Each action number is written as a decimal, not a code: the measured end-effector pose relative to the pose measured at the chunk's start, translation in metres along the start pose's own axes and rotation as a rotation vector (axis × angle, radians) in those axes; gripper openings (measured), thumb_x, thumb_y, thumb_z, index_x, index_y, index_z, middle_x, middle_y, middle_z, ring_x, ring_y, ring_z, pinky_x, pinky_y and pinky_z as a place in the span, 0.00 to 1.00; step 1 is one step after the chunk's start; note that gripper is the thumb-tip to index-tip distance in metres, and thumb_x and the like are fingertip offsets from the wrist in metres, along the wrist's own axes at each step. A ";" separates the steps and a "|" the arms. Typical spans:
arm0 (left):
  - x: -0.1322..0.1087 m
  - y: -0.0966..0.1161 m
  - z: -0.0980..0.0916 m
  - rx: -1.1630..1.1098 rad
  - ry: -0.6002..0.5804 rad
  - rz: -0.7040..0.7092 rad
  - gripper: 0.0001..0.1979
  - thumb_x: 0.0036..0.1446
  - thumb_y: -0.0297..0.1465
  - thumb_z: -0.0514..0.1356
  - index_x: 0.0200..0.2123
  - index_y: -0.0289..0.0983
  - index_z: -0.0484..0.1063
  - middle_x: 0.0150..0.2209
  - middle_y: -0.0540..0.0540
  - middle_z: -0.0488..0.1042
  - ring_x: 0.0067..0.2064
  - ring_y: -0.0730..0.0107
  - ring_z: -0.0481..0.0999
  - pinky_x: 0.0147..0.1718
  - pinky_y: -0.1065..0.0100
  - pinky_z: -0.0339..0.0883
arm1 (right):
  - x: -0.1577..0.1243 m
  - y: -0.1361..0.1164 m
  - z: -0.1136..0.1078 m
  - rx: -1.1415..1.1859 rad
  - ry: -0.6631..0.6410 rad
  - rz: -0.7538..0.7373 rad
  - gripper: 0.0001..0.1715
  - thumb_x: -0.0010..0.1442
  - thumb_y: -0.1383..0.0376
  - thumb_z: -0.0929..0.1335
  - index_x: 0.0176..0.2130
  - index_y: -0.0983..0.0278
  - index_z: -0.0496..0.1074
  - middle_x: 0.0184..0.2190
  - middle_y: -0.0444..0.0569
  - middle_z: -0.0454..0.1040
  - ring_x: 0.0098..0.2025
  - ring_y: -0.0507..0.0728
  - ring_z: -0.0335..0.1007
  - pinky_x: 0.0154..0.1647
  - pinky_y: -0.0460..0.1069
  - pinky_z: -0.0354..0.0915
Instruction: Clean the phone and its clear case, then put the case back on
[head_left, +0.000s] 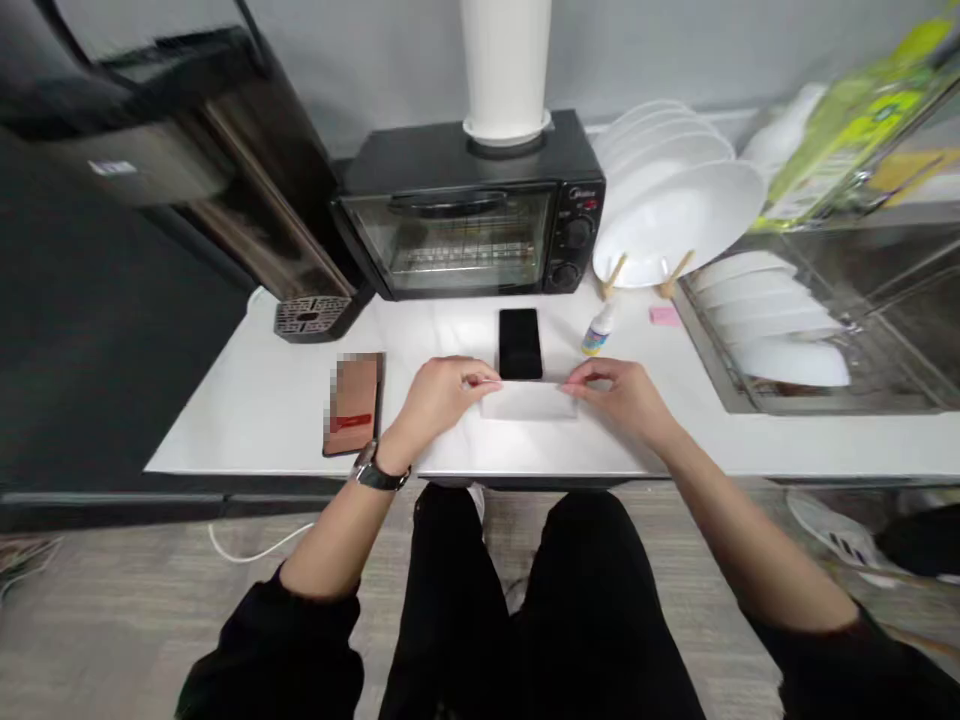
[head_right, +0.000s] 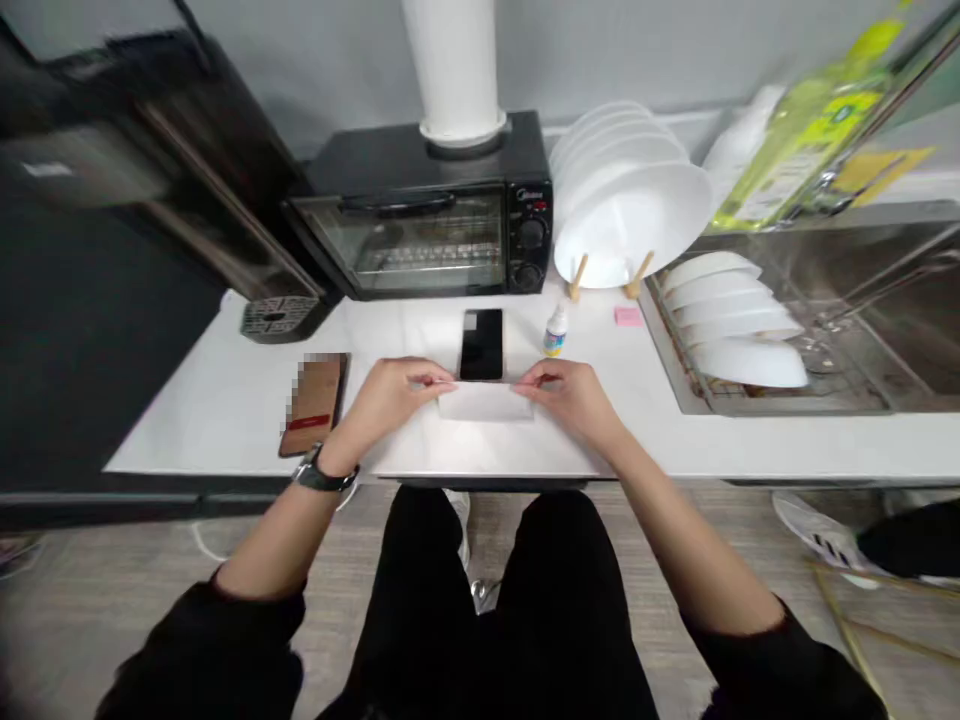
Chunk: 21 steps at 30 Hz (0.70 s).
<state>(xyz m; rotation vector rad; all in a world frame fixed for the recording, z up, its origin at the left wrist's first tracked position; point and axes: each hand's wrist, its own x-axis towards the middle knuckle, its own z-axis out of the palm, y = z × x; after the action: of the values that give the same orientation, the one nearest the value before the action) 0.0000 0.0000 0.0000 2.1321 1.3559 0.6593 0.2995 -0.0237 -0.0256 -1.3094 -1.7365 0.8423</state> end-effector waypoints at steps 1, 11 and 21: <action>-0.002 -0.002 0.002 0.021 0.006 0.036 0.04 0.66 0.36 0.72 0.41 0.45 0.88 0.42 0.51 0.89 0.43 0.62 0.86 0.46 0.61 0.73 | 0.000 0.001 0.001 0.000 0.006 -0.003 0.32 0.60 0.35 0.76 0.31 0.60 0.82 0.31 0.51 0.85 0.34 0.61 0.81 0.39 0.55 0.73; 0.017 0.008 -0.007 0.098 0.309 0.380 0.07 0.69 0.34 0.69 0.47 0.44 0.87 0.42 0.48 0.83 0.44 0.67 0.81 0.43 0.65 0.72 | 0.023 -0.012 -0.007 -0.082 0.243 -0.196 0.17 0.66 0.48 0.76 0.36 0.58 0.82 0.35 0.49 0.85 0.38 0.61 0.80 0.45 0.57 0.74; -0.048 0.024 -0.008 0.292 0.246 0.552 0.08 0.72 0.34 0.65 0.51 0.44 0.84 0.43 0.47 0.82 0.40 0.70 0.76 0.39 0.66 0.72 | -0.030 -0.028 -0.020 -0.355 0.086 -0.691 0.05 0.69 0.67 0.76 0.45 0.59 0.79 0.37 0.47 0.86 0.39 0.58 0.81 0.44 0.54 0.76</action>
<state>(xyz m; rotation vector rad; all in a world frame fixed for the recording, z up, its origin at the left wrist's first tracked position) -0.0076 -0.0516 0.0163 2.7746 1.0199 1.0142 0.3093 -0.0590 0.0014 -0.8257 -2.1288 0.0861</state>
